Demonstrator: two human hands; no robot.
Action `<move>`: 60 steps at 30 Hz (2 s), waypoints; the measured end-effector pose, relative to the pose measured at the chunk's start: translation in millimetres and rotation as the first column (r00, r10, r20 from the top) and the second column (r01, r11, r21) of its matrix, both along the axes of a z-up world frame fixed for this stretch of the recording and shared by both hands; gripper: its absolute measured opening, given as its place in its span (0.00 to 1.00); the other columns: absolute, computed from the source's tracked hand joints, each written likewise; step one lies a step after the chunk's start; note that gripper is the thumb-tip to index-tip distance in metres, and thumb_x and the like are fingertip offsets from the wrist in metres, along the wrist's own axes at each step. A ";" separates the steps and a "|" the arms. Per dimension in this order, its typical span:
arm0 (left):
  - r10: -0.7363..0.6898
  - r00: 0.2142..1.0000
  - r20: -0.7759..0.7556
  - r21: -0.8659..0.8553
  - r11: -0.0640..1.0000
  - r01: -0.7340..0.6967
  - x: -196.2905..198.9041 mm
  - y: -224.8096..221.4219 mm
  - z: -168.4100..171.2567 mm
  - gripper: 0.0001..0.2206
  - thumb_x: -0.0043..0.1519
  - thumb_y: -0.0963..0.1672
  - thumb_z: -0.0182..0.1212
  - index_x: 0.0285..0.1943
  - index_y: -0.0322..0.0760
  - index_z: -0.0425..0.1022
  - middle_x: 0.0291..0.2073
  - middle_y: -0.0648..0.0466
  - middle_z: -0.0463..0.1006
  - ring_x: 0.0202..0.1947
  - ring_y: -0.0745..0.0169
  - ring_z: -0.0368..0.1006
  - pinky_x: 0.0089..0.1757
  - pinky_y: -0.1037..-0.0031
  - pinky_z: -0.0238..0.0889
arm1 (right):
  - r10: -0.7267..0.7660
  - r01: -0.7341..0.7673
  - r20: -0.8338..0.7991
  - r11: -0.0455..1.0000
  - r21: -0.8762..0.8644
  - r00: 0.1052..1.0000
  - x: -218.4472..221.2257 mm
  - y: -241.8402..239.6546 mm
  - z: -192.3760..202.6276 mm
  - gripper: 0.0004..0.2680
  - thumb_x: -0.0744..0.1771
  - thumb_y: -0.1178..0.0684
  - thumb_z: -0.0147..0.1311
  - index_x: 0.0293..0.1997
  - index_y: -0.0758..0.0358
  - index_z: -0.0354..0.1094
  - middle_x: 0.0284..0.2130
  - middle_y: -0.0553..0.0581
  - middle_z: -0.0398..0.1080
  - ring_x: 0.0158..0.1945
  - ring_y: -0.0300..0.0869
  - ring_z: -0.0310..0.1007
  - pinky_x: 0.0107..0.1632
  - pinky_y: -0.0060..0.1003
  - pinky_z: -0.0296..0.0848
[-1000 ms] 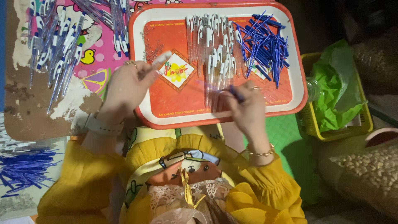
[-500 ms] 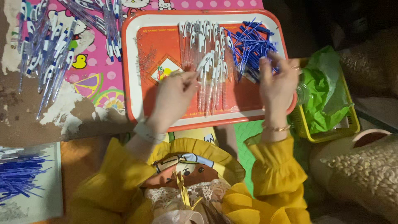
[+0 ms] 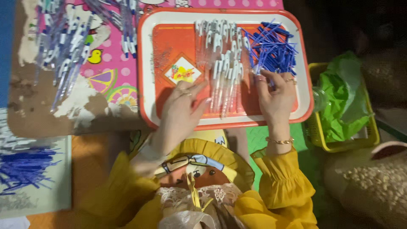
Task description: The person assembles pens by inserting blue ink refills into white pen barrels and attaching blue caps, handling several components on a small tray while sitting on the floor.
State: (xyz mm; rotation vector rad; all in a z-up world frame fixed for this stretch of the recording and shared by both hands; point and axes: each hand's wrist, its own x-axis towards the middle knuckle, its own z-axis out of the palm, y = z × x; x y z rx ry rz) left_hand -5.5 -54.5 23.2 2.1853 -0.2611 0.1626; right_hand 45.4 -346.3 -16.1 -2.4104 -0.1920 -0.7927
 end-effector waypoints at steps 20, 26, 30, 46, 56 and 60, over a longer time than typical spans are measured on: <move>0.498 0.867 -0.029 0.527 0.745 -0.410 78.3 235.0 -25.9 0.33 0.72 0.54 0.53 0.83 0.36 0.55 0.78 0.32 0.47 0.76 0.27 0.41 0.67 0.39 0.37 | -0.076 0.100 -0.175 0.986 0.130 0.982 0.3 4.8 2.3 0.03 0.74 0.55 0.53 0.46 0.61 0.71 0.39 0.55 0.74 0.37 0.43 0.70 0.43 0.42 0.67; 0.419 0.821 0.389 0.329 0.769 -0.548 73.3 237.4 -58.0 0.14 0.68 0.44 0.69 0.59 0.30 0.81 0.61 0.34 0.74 0.59 0.32 0.70 0.54 0.47 0.61 | -0.060 0.086 -0.192 0.988 0.131 0.980 -4.2 8.8 10.0 0.03 0.73 0.55 0.54 0.46 0.59 0.72 0.41 0.54 0.73 0.41 0.43 0.70 0.45 0.40 0.67; 0.435 0.747 0.503 0.323 0.706 -0.630 68.1 237.2 -62.3 0.05 0.66 0.43 0.72 0.41 0.36 0.82 0.52 0.45 0.77 0.49 0.39 0.75 0.44 0.49 0.65 | -0.050 0.070 -0.183 0.992 0.104 0.982 -6.7 10.2 12.0 0.03 0.73 0.56 0.54 0.46 0.60 0.74 0.41 0.53 0.74 0.45 0.44 0.71 0.47 0.41 0.68; 0.258 0.962 0.091 -0.229 0.946 -0.231 -24.0 80.6 6.5 0.04 0.65 0.43 0.69 0.46 0.39 0.84 0.26 0.51 0.77 0.27 0.65 0.70 0.35 0.73 0.65 | 0.403 -0.398 0.120 0.730 0.555 0.907 -47.9 136.8 64.2 0.04 0.74 0.57 0.50 0.52 0.63 0.70 0.62 0.61 0.66 0.50 0.37 0.69 0.47 0.28 0.77; 0.035 0.996 -0.080 -0.129 0.991 -0.045 -28.1 51.8 -1.2 0.09 0.66 0.42 0.64 0.53 0.36 0.83 0.38 0.44 0.86 0.41 0.45 0.83 0.42 0.64 0.75 | 0.506 -0.331 0.085 0.419 0.846 0.858 -24.0 148.5 36.2 0.06 0.72 0.56 0.56 0.50 0.67 0.69 0.41 0.64 0.79 0.32 0.36 0.75 0.22 0.24 0.68; -0.055 0.983 -0.175 -0.181 0.983 0.023 -2.6 46.5 7.5 0.13 0.71 0.46 0.56 0.59 0.42 0.82 0.34 0.45 0.86 0.39 0.45 0.83 0.43 0.57 0.73 | 0.451 -0.356 0.130 0.463 0.811 0.883 -11.4 164.6 28.7 0.05 0.72 0.55 0.56 0.52 0.64 0.69 0.45 0.62 0.79 0.28 0.32 0.70 0.23 0.24 0.67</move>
